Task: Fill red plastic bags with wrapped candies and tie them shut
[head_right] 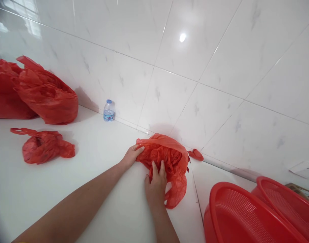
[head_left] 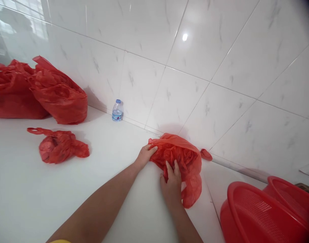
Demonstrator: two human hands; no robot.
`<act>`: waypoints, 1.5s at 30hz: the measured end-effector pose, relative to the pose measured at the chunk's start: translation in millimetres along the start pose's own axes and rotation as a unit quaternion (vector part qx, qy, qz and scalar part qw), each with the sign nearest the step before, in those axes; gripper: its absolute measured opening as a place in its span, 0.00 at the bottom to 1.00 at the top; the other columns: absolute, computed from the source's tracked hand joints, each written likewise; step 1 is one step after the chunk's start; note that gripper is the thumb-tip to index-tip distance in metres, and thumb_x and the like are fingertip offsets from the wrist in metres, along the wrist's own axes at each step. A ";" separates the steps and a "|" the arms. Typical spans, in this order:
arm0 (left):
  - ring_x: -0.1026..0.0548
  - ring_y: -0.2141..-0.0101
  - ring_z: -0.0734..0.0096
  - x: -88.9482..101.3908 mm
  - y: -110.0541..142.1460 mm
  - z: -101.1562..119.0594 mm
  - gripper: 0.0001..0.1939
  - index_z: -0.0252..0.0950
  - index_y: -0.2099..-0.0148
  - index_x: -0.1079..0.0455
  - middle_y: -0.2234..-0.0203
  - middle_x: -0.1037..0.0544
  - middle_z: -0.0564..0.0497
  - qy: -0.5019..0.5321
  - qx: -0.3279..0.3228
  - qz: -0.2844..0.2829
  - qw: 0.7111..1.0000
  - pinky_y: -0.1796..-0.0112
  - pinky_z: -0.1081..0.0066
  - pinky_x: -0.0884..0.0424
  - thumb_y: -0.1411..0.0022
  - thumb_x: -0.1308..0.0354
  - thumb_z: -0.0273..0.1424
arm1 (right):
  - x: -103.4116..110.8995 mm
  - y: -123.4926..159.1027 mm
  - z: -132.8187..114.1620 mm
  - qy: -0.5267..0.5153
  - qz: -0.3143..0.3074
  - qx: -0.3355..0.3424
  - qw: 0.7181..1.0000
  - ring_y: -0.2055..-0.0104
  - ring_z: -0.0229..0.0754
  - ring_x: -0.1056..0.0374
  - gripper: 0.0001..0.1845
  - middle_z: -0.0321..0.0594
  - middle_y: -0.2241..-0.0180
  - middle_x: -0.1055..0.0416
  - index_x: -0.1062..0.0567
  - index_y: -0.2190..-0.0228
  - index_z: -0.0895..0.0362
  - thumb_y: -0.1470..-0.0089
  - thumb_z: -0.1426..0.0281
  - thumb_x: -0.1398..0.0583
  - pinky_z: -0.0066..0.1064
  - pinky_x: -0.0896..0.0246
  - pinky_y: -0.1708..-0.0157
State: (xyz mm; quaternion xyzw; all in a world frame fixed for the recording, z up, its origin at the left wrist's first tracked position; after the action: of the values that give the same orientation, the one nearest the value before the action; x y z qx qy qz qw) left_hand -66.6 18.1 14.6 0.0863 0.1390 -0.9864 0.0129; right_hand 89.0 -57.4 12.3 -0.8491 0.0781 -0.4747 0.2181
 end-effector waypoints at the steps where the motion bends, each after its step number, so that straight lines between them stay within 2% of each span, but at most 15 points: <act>1: 0.22 0.66 0.61 0.2 0.6 1.4 0.21 0.31 0.59 0.28 0.66 0.20 0.43 -0.028 -0.007 0.004 1.000 0.64 0.64 0.27 0.41 0.46 0.45 | 0.3 0.5 1.5 -0.012 0.008 -0.003 1.000 0.35 0.54 0.56 0.28 0.44 0.33 0.64 0.37 0.42 0.54 0.44 0.68 0.48 0.47 0.49 0.43; 5: 0.24 0.59 0.61 -4.4 5.8 10.2 0.21 0.37 0.48 0.31 0.58 0.22 0.46 -0.161 -0.039 0.001 0.986 0.58 0.63 0.29 0.41 0.45 0.39 | 0.2 0.8 9.4 -0.068 0.023 -0.025 0.997 0.36 0.53 0.54 0.28 0.41 0.33 0.67 0.35 0.43 0.51 0.47 0.69 0.46 0.44 0.46 0.44; 8: 0.25 0.58 0.60 -15.4 11.0 17.2 0.27 0.47 0.40 0.38 0.54 0.23 0.51 -0.267 -0.064 -0.033 0.961 0.55 0.62 0.32 0.43 0.44 0.33 | -0.1 -0.9 10.8 -0.104 0.018 -0.015 0.994 0.37 0.52 0.51 0.26 0.45 0.37 0.50 0.31 0.47 0.55 0.49 0.69 0.45 0.44 0.48 0.43; 12: 0.24 0.61 0.61 -29.1 15.0 19.0 0.27 0.52 0.40 0.38 0.57 0.21 0.54 -0.379 -0.082 -0.082 0.918 0.58 0.64 0.31 0.41 0.47 0.30 | 6.5 -0.9 10.6 -0.194 0.017 -0.030 0.980 0.49 0.48 0.38 0.15 0.44 0.55 0.31 0.27 0.59 0.56 0.50 0.67 0.42 0.39 0.43 0.49; 15: 0.24 0.61 0.59 -30.4 14.2 15.8 0.25 0.49 0.41 0.36 0.57 0.21 0.52 -0.445 -0.078 -0.087 0.888 0.61 0.65 0.31 0.41 0.49 0.29 | 8.1 1.6 16.0 -0.301 -0.004 -0.088 0.949 0.66 0.41 0.36 0.12 0.35 0.71 0.32 0.30 0.74 0.55 0.46 0.60 0.43 0.33 0.40 0.63; 17: 0.24 0.60 0.59 -29.3 13.3 13.6 0.23 0.48 0.43 0.35 0.57 0.22 0.51 -0.479 -0.071 -0.087 0.871 0.63 0.65 0.31 0.40 0.49 0.30 | 4.6 4.8 29.0 -0.397 -0.014 -0.175 0.901 0.74 0.38 0.41 0.19 0.32 0.79 0.37 0.35 0.80 0.55 0.46 0.55 0.43 0.30 0.42 0.71; 19: 0.23 0.61 0.59 -28.2 12.6 11.9 0.21 0.49 0.44 0.35 0.58 0.21 0.52 -0.505 -0.064 -0.086 0.856 0.65 0.66 0.31 0.40 0.49 0.32 | -0.7 7.1 41.2 -0.511 -0.020 -0.249 0.822 0.76 0.37 0.41 0.23 0.32 0.81 0.38 0.37 0.82 0.55 0.48 0.52 0.42 0.30 0.42 0.73; 23: 0.23 0.63 0.58 -26.2 11.7 9.1 0.20 0.47 0.45 0.35 0.60 0.21 0.50 -0.545 -0.046 -0.081 0.833 0.65 0.66 0.31 0.40 0.48 0.37 | -5.4 2.6 52.8 -0.686 -0.049 -0.284 0.668 0.76 0.37 0.38 0.18 0.30 0.84 0.39 0.33 0.81 0.56 0.52 0.57 0.36 0.31 0.37 0.69; 26: 0.23 0.62 0.58 -23.5 10.1 6.6 0.20 0.44 0.47 0.34 0.61 0.22 0.49 -0.564 -0.028 -0.073 0.822 0.65 0.66 0.31 0.41 0.47 0.39 | -6.6 2.6 60.2 -0.731 -0.069 -0.299 0.610 0.80 0.35 0.42 0.20 0.28 0.88 0.44 0.36 0.83 0.55 0.52 0.60 0.35 0.30 0.37 0.73; 29: 0.23 0.62 0.57 -19.7 7.9 3.8 0.18 0.41 0.51 0.33 0.63 0.21 0.47 -0.574 -0.007 -0.064 0.816 0.65 0.65 0.31 0.42 0.46 0.40 | -1.3 2.7 65.3 -0.739 -0.062 -0.291 0.605 0.82 0.31 0.45 0.16 0.26 0.87 0.45 0.33 0.81 0.56 0.52 0.62 0.34 0.27 0.39 0.76; 31: 0.23 0.63 0.57 -16.4 6.3 2.1 0.15 0.39 0.55 0.31 0.65 0.21 0.46 -0.578 0.006 -0.054 0.815 0.66 0.65 0.31 0.42 0.47 0.40 | 4.1 3.4 67.7 -0.728 -0.060 -0.287 0.620 0.83 0.30 0.48 0.11 0.24 0.87 0.46 0.27 0.72 0.55 0.53 0.62 0.33 0.24 0.42 0.79; 33: 0.23 0.64 0.57 -12.0 4.5 0.5 0.12 0.39 0.59 0.31 0.67 0.22 0.46 -0.578 0.020 -0.040 0.815 0.66 0.65 0.31 0.42 0.47 0.39 | 11.0 4.6 70.4 -0.707 -0.066 -0.284 0.645 0.84 0.28 0.51 0.16 0.23 0.87 0.46 0.26 0.64 0.55 0.56 0.63 0.32 0.23 0.43 0.80; 37: 0.23 0.66 0.58 2.4 0.0 -2.1 0.12 0.38 0.64 0.31 0.67 0.22 0.45 -0.571 0.052 0.003 0.819 0.67 0.65 0.31 0.39 0.51 0.38 | 24.3 8.3 74.4 -0.694 -0.100 -0.270 0.660 0.86 0.27 0.52 0.13 0.23 0.87 0.42 0.27 0.73 0.55 0.60 0.68 0.29 0.24 0.41 0.79; 41: 0.23 0.67 0.56 21.7 -4.3 -2.0 0.15 0.36 0.64 0.30 0.68 0.22 0.42 -0.551 0.082 0.056 0.828 0.68 0.63 0.30 0.38 0.54 0.39 | 35.7 7.1 83.5 -0.736 -0.087 -0.235 0.629 0.82 0.32 0.40 0.09 0.26 0.87 0.39 0.27 0.77 0.53 0.57 0.66 0.31 0.28 0.35 0.72; 45: 0.23 0.64 0.54 33.0 -3.1 5.7 0.18 0.35 0.53 0.33 0.63 0.22 0.41 -0.521 0.071 0.099 0.845 0.67 0.63 0.29 0.37 0.54 0.40 | 35.0 5.6 101.3 -0.743 -0.036 -0.248 0.620 0.61 0.40 0.28 0.09 0.34 0.65 0.23 0.23 0.69 0.50 0.55 0.63 0.33 0.35 0.33 0.59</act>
State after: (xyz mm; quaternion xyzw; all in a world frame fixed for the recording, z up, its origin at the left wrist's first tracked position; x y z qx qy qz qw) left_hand -100.2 19.5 15.0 -0.4259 0.0325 -0.8870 0.1752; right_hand 193.4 -44.2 -9.2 -0.9363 -0.0263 0.3485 -0.0343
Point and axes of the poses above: each hand's wrist, its own y-axis away from the middle knuckle, its own x-axis out of the back of the hand, z = x × y, the point moved 8 cm from there along -y, towards the middle knuckle
